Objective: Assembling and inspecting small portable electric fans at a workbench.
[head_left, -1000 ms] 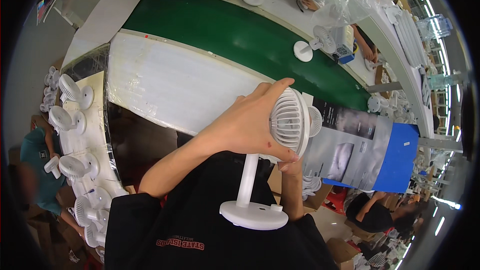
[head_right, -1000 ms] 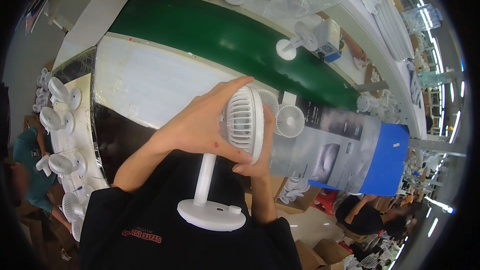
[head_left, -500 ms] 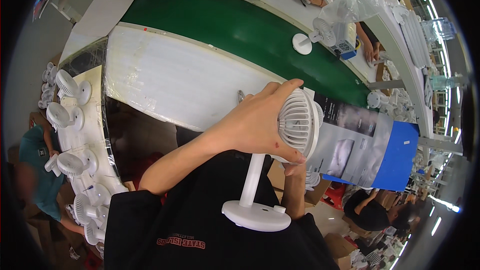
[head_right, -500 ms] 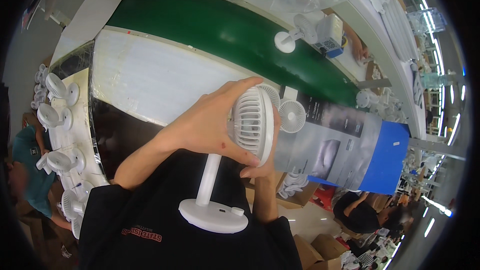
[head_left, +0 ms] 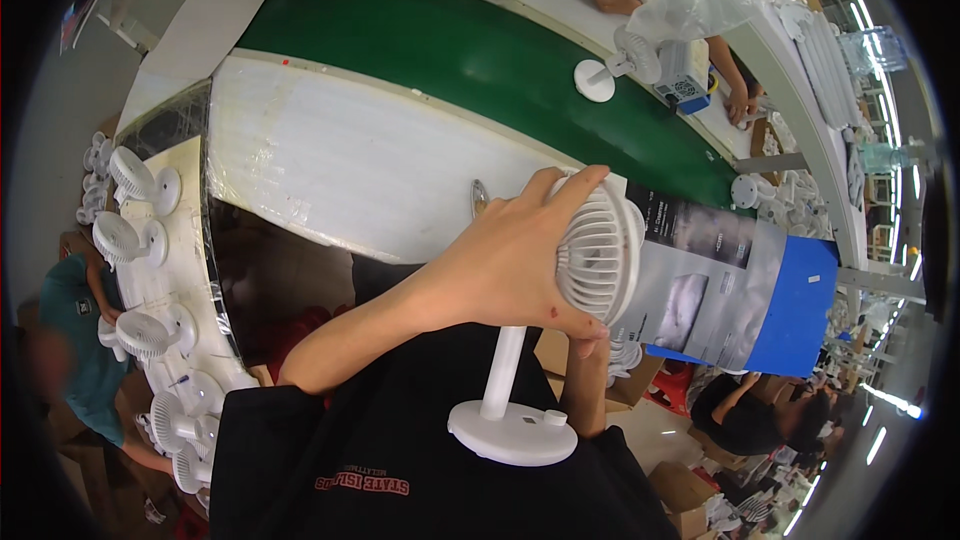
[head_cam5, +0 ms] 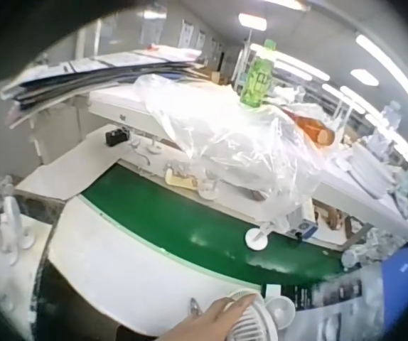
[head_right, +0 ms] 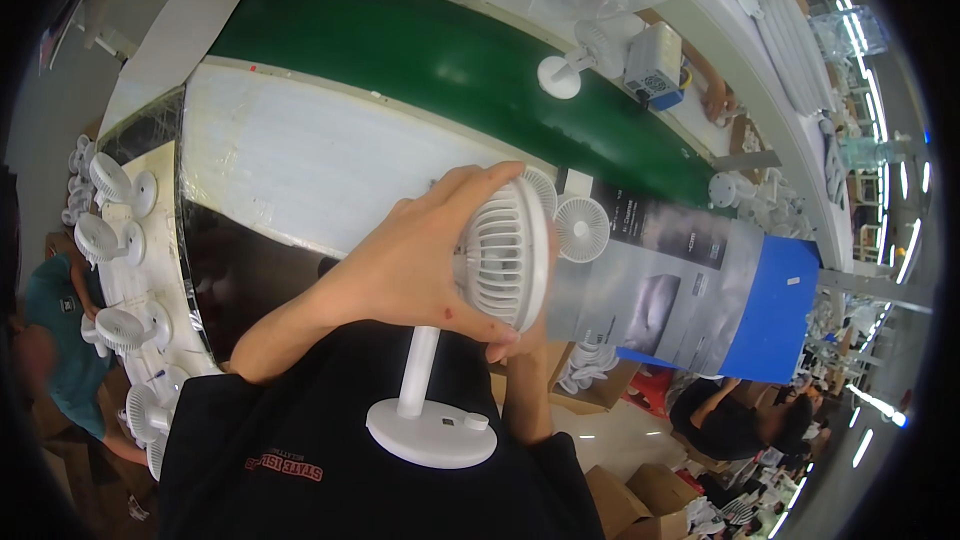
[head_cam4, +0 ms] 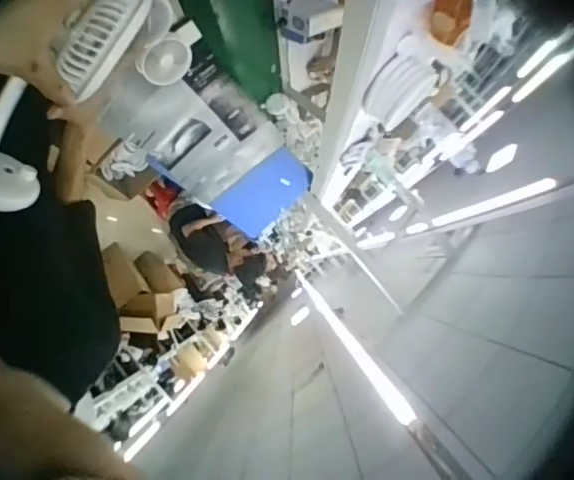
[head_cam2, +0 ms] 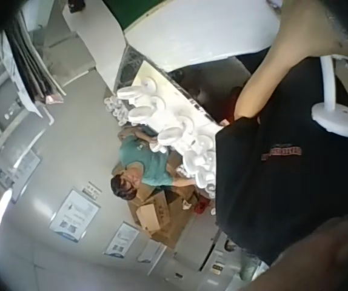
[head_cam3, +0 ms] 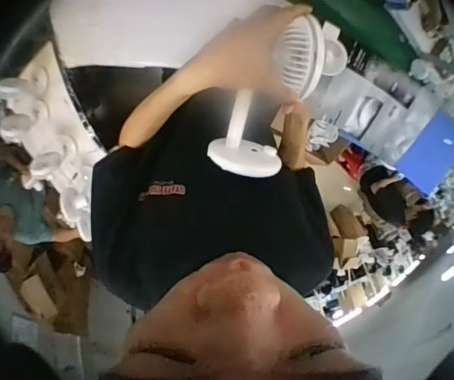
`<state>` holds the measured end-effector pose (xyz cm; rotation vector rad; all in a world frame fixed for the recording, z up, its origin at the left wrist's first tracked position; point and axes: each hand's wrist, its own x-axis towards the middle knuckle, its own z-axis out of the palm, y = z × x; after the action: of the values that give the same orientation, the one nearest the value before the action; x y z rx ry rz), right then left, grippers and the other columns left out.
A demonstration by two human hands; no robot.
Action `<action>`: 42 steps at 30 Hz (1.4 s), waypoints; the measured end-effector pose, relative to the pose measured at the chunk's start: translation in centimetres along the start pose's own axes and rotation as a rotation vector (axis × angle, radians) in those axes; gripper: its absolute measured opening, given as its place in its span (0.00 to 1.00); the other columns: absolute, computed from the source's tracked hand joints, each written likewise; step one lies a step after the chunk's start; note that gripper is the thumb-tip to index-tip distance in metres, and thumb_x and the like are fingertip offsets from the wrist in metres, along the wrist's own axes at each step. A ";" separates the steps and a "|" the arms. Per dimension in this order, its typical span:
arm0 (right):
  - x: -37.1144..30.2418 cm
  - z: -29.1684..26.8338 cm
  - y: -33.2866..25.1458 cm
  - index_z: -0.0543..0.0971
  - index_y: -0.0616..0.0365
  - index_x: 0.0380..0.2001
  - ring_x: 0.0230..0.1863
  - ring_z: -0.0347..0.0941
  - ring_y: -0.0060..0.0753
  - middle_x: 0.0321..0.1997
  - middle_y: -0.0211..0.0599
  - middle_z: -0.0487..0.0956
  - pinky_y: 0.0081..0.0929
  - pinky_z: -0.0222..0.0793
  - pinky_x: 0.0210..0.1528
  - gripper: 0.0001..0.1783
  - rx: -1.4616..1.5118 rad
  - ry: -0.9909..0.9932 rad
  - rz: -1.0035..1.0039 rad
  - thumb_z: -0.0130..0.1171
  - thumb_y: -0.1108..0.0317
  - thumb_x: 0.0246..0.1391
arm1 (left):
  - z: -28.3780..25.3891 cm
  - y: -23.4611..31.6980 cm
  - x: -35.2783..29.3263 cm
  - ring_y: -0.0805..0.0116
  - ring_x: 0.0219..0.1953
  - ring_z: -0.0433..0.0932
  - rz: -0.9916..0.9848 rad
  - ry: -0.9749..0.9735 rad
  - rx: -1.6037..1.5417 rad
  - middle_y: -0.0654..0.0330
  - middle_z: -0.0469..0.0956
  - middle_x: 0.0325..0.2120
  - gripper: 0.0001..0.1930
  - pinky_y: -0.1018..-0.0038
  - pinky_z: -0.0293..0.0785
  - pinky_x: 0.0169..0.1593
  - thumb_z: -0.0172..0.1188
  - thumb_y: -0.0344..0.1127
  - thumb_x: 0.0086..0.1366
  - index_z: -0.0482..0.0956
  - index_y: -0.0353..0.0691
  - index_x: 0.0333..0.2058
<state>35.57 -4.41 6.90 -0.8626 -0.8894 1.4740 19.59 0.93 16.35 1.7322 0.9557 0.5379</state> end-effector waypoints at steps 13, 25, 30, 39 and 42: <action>0.6 -0.5 -0.8 0.52 0.54 0.67 0.68 0.55 0.55 0.70 0.50 0.55 0.50 0.52 0.68 0.79 -0.146 -0.163 -0.132 0.83 0.41 0.06 | -0.2 0.0 -1.3 0.47 0.56 0.70 -0.007 0.147 -0.127 0.46 0.67 0.58 0.58 0.61 0.67 0.58 0.79 0.41 0.30 0.59 0.37 0.64; 0.8 3.5 -7.6 0.53 0.36 0.66 0.68 0.54 0.57 0.71 0.50 0.51 0.52 0.54 0.67 0.75 -0.710 -0.342 -0.541 0.84 0.45 0.08 | -1.3 1.1 -2.8 0.52 0.58 0.66 0.389 0.123 -0.361 0.52 0.64 0.61 0.63 0.61 0.61 0.62 0.80 0.39 0.22 0.60 0.39 0.64; 1.1 3.7 -7.6 0.59 0.36 0.64 0.70 0.49 0.59 0.72 0.49 0.50 0.52 0.51 0.67 0.68 -0.634 -0.366 -0.559 0.83 0.50 0.11 | -1.8 1.3 -3.5 0.49 0.60 0.66 0.424 0.149 -0.221 0.51 0.63 0.62 0.61 0.60 0.64 0.59 0.78 0.38 0.24 0.60 0.40 0.64; 3.0 2.3 -9.2 0.59 0.38 0.65 0.70 0.49 0.57 0.72 0.49 0.49 0.51 0.50 0.68 0.70 -0.574 -0.479 -0.529 0.84 0.48 0.09 | -1.6 3.0 -2.9 0.49 0.57 0.69 0.458 0.283 -0.161 0.51 0.63 0.61 0.62 0.60 0.66 0.57 0.78 0.38 0.24 0.59 0.45 0.65; 2.8 2.5 -8.6 0.58 0.39 0.65 0.70 0.49 0.57 0.72 0.49 0.49 0.51 0.50 0.68 0.71 -0.540 -0.478 -0.547 0.83 0.47 0.09 | -1.5 3.2 -3.0 0.49 0.55 0.70 0.433 0.272 -0.126 0.50 0.63 0.60 0.61 0.60 0.67 0.56 0.78 0.39 0.25 0.59 0.44 0.65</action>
<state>36.90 -1.26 15.66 -0.5680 -1.7781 0.9689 17.79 -1.10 20.11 1.7847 0.7091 1.1143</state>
